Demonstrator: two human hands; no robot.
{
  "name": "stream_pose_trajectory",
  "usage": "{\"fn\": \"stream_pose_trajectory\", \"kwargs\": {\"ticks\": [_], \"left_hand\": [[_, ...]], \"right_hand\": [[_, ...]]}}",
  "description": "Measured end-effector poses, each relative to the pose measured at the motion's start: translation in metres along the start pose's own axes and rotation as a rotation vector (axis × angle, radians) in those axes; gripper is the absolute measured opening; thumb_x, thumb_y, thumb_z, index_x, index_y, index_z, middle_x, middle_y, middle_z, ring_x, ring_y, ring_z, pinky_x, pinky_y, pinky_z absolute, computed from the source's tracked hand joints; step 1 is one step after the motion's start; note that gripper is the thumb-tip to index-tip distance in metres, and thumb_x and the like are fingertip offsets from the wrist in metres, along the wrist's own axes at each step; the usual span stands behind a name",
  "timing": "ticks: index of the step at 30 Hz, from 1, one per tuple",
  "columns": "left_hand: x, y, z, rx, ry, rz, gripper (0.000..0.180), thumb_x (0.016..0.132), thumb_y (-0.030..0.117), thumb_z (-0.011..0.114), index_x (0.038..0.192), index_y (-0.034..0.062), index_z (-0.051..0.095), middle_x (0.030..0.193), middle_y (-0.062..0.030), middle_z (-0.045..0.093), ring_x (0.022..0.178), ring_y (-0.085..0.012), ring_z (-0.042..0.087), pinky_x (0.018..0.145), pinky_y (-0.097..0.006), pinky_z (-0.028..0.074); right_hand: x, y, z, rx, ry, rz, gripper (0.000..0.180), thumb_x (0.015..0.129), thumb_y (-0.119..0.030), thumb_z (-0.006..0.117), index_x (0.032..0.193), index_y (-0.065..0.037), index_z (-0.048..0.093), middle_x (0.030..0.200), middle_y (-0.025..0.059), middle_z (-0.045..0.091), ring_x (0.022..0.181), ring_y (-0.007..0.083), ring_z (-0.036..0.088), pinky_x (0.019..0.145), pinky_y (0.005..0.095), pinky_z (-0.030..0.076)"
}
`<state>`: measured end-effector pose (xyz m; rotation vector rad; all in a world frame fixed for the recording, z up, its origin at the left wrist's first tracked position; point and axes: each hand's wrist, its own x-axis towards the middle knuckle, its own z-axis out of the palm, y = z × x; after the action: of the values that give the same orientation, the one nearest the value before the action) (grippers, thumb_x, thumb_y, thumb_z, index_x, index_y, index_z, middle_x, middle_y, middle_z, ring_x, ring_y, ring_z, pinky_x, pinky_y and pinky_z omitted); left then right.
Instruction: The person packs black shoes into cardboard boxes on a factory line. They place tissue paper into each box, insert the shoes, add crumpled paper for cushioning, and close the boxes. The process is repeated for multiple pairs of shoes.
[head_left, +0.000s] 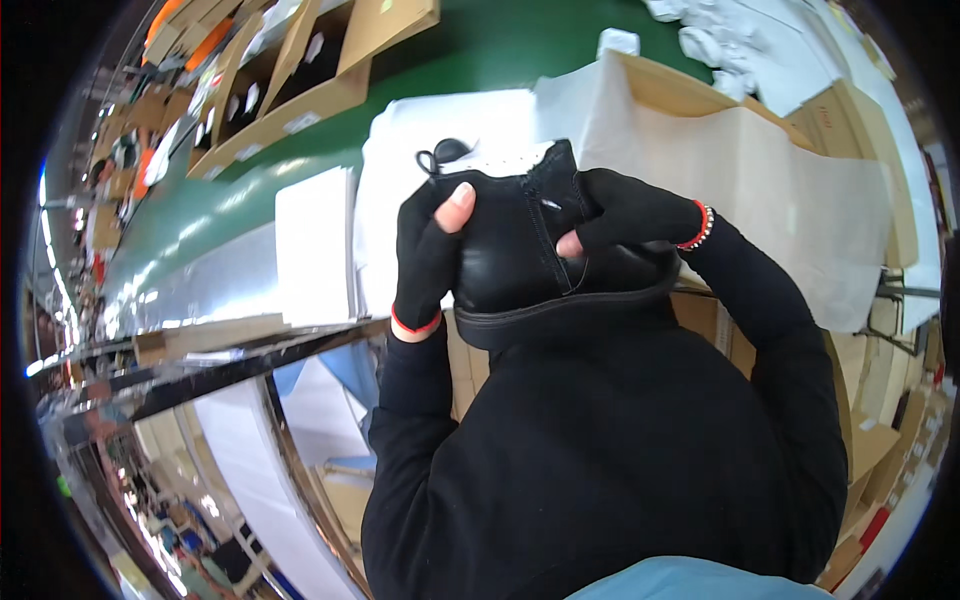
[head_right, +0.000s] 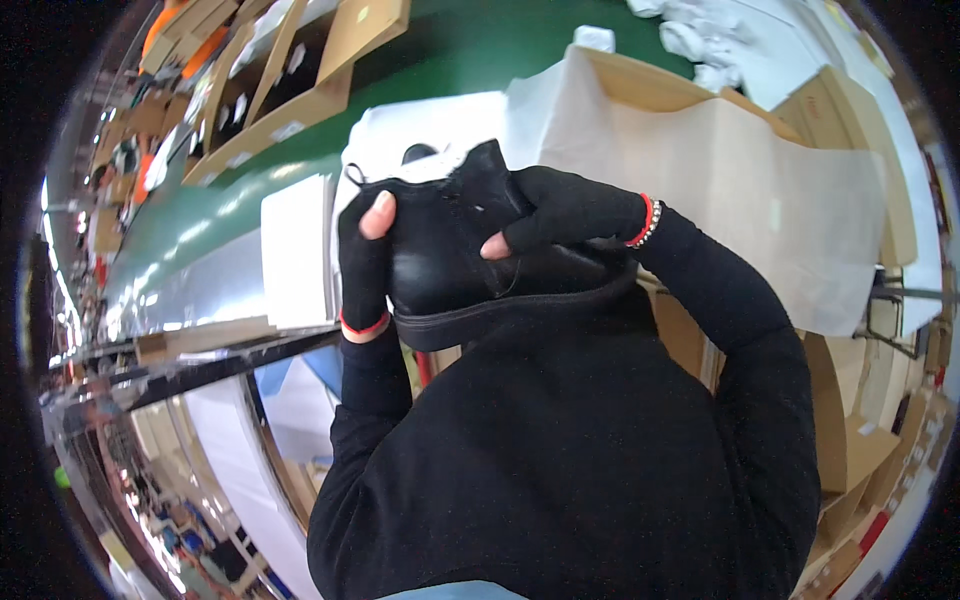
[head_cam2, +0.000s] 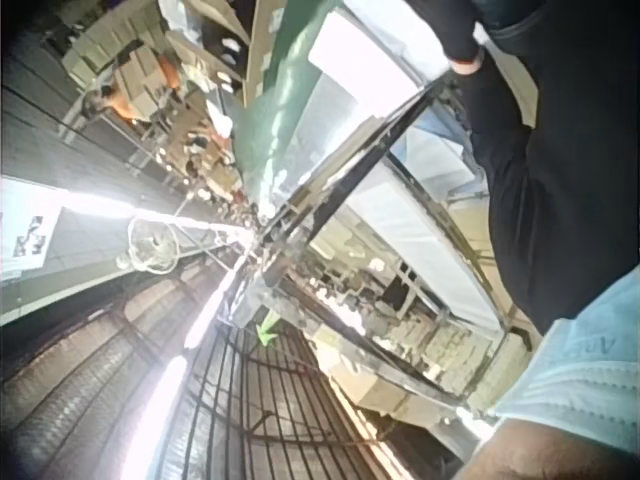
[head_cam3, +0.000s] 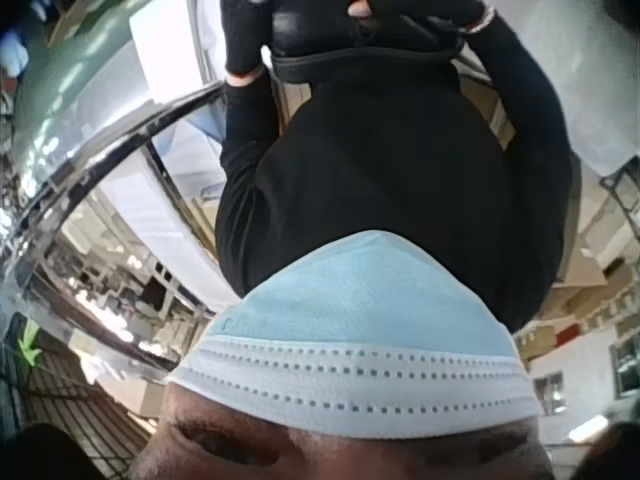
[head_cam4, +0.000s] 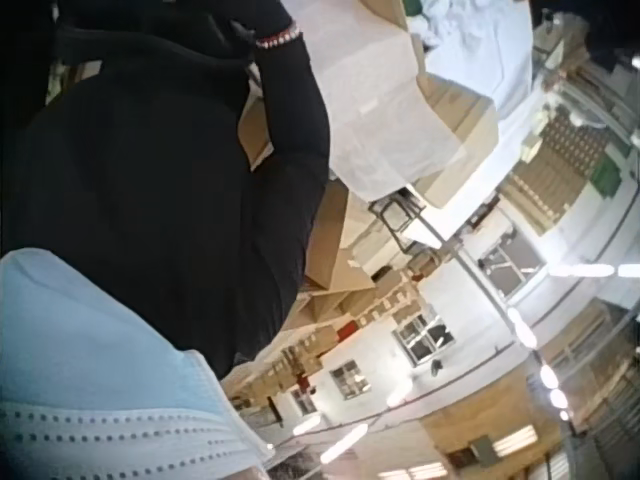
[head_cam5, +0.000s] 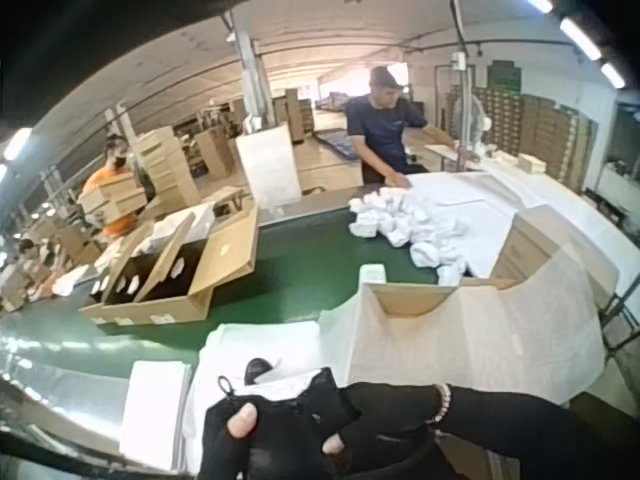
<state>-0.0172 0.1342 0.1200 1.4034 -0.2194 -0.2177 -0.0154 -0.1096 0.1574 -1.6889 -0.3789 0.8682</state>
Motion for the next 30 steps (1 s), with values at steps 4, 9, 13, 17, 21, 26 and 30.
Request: {"fn": "stream_pose_trajectory", "kwargs": {"ticks": [4, 9, 13, 17, 21, 26, 30], "left_hand": [[0.028, -0.037, 0.014, 0.324, -0.054, -0.039, 0.034, 0.099, 0.026, 0.048, 0.114, -0.0004, 0.065, 0.075, -0.0044, 0.065, 0.070, -0.0109, 0.059, 0.068, -0.027, 0.044], [0.042, -0.124, 0.030, 0.848, -0.106, 0.141, 0.057, 0.092, 0.033, 0.061, 0.138, 0.0041, 0.044, 0.109, -0.0171, 0.066, 0.071, -0.0198, 0.066, 0.078, -0.031, 0.050], [0.035, -0.151, 0.066, 0.958, -0.237, 0.179, 0.074, 0.085, 0.022, 0.063, 0.149, 0.0148, 0.026, 0.089, -0.0213, 0.066, 0.073, -0.0377, 0.065, 0.065, -0.045, 0.049], [0.035, -0.150, 0.065, 0.902, -0.258, 0.064, 0.071, 0.084, 0.014, 0.058, 0.148, 0.0174, 0.028, 0.099, -0.0215, 0.065, 0.075, -0.0374, 0.065, 0.066, -0.045, 0.049], [0.028, -0.153, 0.056, 0.830, -0.221, 0.080, 0.069, 0.085, 0.012, 0.057, 0.148, 0.0185, 0.030, 0.107, -0.0216, 0.064, 0.080, -0.0376, 0.065, 0.069, -0.044, 0.050], [0.029, -0.146, 0.066, 0.850, -0.267, 0.047, 0.069, 0.084, 0.011, 0.056, 0.148, 0.0192, 0.030, 0.114, -0.0217, 0.062, 0.085, -0.0390, 0.064, 0.073, -0.044, 0.050], [0.021, -0.142, 0.058, 0.820, -0.294, 0.046, 0.066, 0.086, 0.017, 0.061, 0.145, 0.0143, 0.033, 0.116, -0.0180, 0.062, 0.087, -0.0369, 0.065, 0.072, -0.041, 0.051]], "right_hand": [[-0.025, 0.061, -0.037, 0.121, 0.337, -0.160, 0.054, 0.086, -0.037, 0.067, 0.122, 0.002, 0.056, 0.120, 0.0141, 0.061, 0.108, 0.0197, 0.058, 0.093, 0.0313, 0.046], [-0.037, 0.117, -0.074, 0.957, 0.681, -0.085, 0.055, 0.093, -0.043, 0.057, 0.126, 0.001, 0.053, 0.119, 0.0122, 0.061, 0.110, 0.0202, 0.058, 0.096, 0.0320, 0.046], [-0.011, 0.236, -0.111, 1.050, 0.913, -0.092, 0.054, 0.092, -0.045, 0.059, 0.128, -0.005, 0.052, 0.118, 0.0088, 0.061, 0.107, 0.0191, 0.058, 0.095, 0.0336, 0.046], [0.001, 0.268, -0.122, 1.051, 1.045, -0.080, 0.057, 0.088, -0.046, 0.065, 0.127, -0.005, 0.052, 0.119, 0.0088, 0.060, 0.106, 0.0208, 0.058, 0.096, 0.0362, 0.046], [0.021, 0.204, -0.091, 1.228, 0.962, -0.048, 0.041, 0.092, -0.040, 0.061, 0.120, -0.011, 0.057, 0.112, 0.0026, 0.061, 0.101, 0.0170, 0.057, 0.093, 0.0348, 0.046], [0.085, 0.274, -0.112, 1.279, 0.854, -0.223, 0.041, 0.092, -0.043, 0.059, 0.122, -0.016, 0.056, 0.121, 0.0040, 0.059, 0.109, 0.0189, 0.056, 0.099, 0.0378, 0.043], [0.075, 0.282, -0.113, 1.357, 0.499, -0.108, 0.051, 0.092, -0.053, 0.053, 0.123, -0.014, 0.055, 0.126, 0.0060, 0.056, 0.112, 0.0242, 0.055, 0.101, 0.0441, 0.041]]}}
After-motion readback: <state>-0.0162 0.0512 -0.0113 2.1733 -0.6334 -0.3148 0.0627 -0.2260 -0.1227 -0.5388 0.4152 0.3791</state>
